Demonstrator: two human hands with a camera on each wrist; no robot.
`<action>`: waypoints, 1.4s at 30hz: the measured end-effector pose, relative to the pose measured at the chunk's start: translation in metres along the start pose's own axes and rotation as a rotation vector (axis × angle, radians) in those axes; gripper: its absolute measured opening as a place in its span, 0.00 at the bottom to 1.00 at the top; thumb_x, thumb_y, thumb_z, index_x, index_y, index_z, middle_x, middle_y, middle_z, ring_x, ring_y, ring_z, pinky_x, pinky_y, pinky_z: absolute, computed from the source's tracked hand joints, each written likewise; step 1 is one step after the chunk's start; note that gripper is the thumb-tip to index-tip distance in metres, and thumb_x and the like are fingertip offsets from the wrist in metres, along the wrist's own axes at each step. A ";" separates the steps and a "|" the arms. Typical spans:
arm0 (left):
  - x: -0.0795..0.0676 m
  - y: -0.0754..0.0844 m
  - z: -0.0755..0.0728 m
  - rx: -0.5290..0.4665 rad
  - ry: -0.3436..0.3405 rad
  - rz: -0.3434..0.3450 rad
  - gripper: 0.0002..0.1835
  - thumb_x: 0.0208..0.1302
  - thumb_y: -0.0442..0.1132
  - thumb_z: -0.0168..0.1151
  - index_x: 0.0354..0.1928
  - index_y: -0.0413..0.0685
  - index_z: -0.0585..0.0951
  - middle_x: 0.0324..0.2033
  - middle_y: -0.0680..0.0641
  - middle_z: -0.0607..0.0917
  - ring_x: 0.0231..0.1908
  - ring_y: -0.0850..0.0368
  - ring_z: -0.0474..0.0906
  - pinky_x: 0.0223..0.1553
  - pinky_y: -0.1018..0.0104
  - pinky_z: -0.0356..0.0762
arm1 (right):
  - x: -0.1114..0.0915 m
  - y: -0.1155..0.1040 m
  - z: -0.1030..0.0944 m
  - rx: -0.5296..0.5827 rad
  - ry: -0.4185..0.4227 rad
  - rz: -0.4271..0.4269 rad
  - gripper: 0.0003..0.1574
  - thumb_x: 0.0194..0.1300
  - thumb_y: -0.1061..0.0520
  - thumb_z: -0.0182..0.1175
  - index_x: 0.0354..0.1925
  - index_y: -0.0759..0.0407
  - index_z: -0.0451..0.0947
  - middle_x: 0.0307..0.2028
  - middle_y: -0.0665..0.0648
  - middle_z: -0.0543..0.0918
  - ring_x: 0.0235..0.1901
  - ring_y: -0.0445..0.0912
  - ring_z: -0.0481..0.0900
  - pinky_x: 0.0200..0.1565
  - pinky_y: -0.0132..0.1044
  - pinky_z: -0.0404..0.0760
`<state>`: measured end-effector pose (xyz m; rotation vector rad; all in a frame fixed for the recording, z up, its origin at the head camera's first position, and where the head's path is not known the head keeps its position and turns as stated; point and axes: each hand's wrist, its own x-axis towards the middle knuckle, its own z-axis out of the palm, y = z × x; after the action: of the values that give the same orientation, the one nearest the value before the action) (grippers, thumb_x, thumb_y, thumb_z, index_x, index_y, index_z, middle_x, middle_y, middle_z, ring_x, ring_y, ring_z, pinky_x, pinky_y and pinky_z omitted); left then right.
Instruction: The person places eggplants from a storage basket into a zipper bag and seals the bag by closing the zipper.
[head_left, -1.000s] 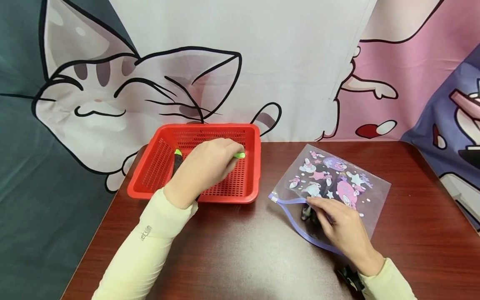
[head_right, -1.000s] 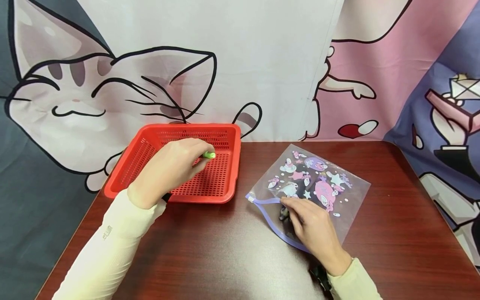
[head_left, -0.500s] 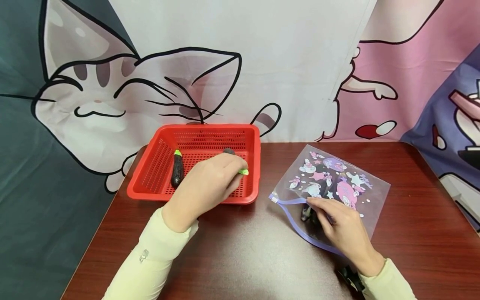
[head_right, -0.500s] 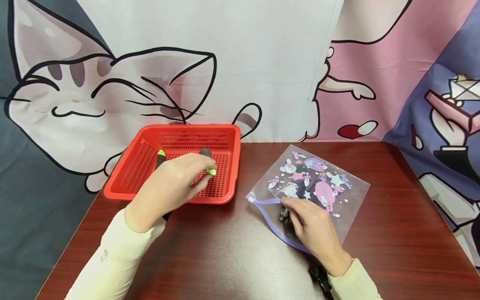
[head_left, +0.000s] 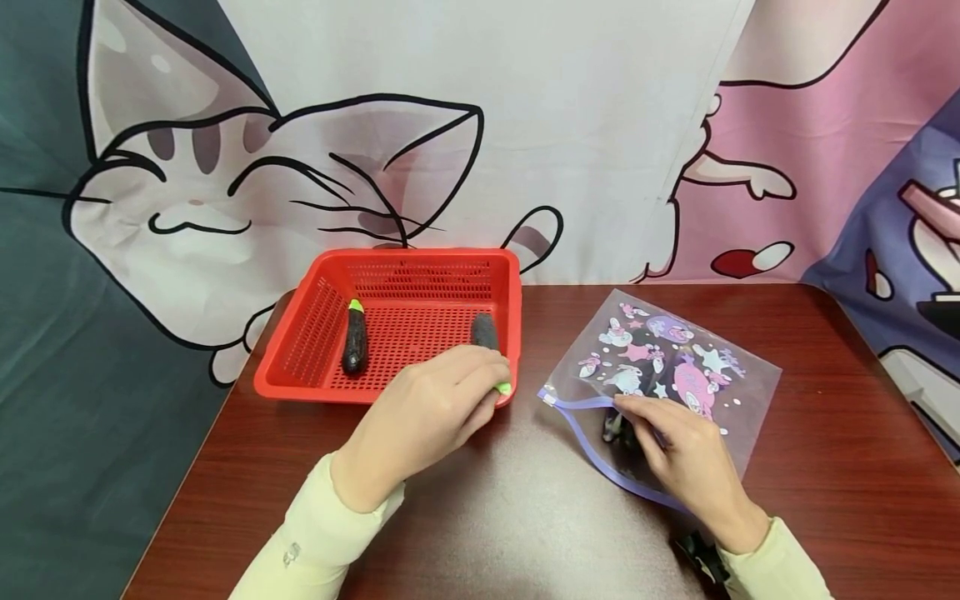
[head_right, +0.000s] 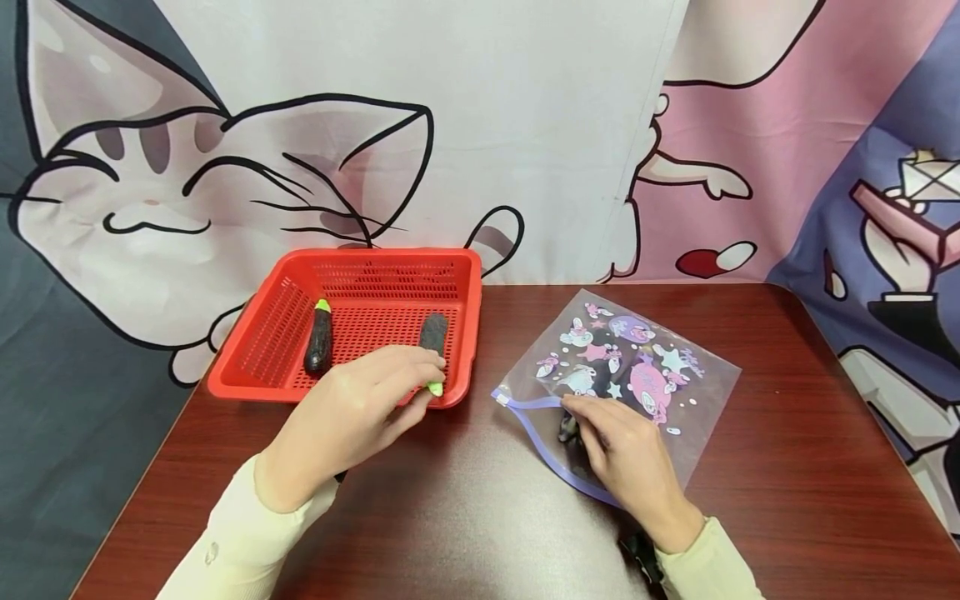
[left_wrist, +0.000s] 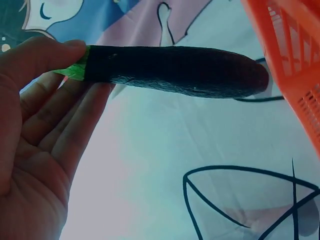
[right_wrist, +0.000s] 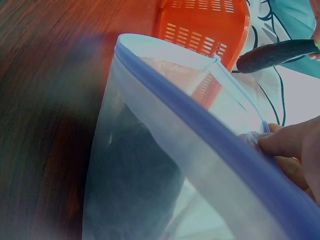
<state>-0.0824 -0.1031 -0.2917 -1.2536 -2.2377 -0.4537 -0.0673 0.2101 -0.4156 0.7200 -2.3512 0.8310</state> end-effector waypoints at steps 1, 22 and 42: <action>-0.001 0.002 0.001 -0.006 0.013 0.015 0.11 0.60 0.30 0.68 0.44 0.40 0.82 0.41 0.49 0.84 0.44 0.56 0.82 0.49 0.66 0.81 | 0.000 0.000 0.000 0.000 0.001 0.000 0.30 0.78 0.42 0.44 0.47 0.60 0.86 0.42 0.56 0.88 0.40 0.51 0.87 0.58 0.17 0.65; -0.020 0.027 0.017 -0.096 0.133 0.267 0.10 0.70 0.32 0.51 0.43 0.39 0.83 0.44 0.45 0.86 0.49 0.54 0.83 0.57 0.65 0.76 | -0.002 0.000 0.001 0.012 0.003 -0.010 0.29 0.78 0.43 0.45 0.47 0.60 0.86 0.42 0.55 0.88 0.40 0.51 0.87 0.57 0.17 0.66; -0.030 0.046 0.035 -0.127 0.066 0.374 0.09 0.67 0.33 0.57 0.44 0.42 0.84 0.46 0.48 0.86 0.52 0.56 0.82 0.62 0.67 0.70 | 0.000 -0.003 -0.001 0.006 -0.037 0.015 0.30 0.78 0.42 0.43 0.49 0.60 0.85 0.43 0.56 0.88 0.42 0.51 0.87 0.56 0.19 0.67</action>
<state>-0.0404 -0.0813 -0.3360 -1.6538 -1.8853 -0.4880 -0.0654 0.2089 -0.4134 0.7276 -2.3905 0.8381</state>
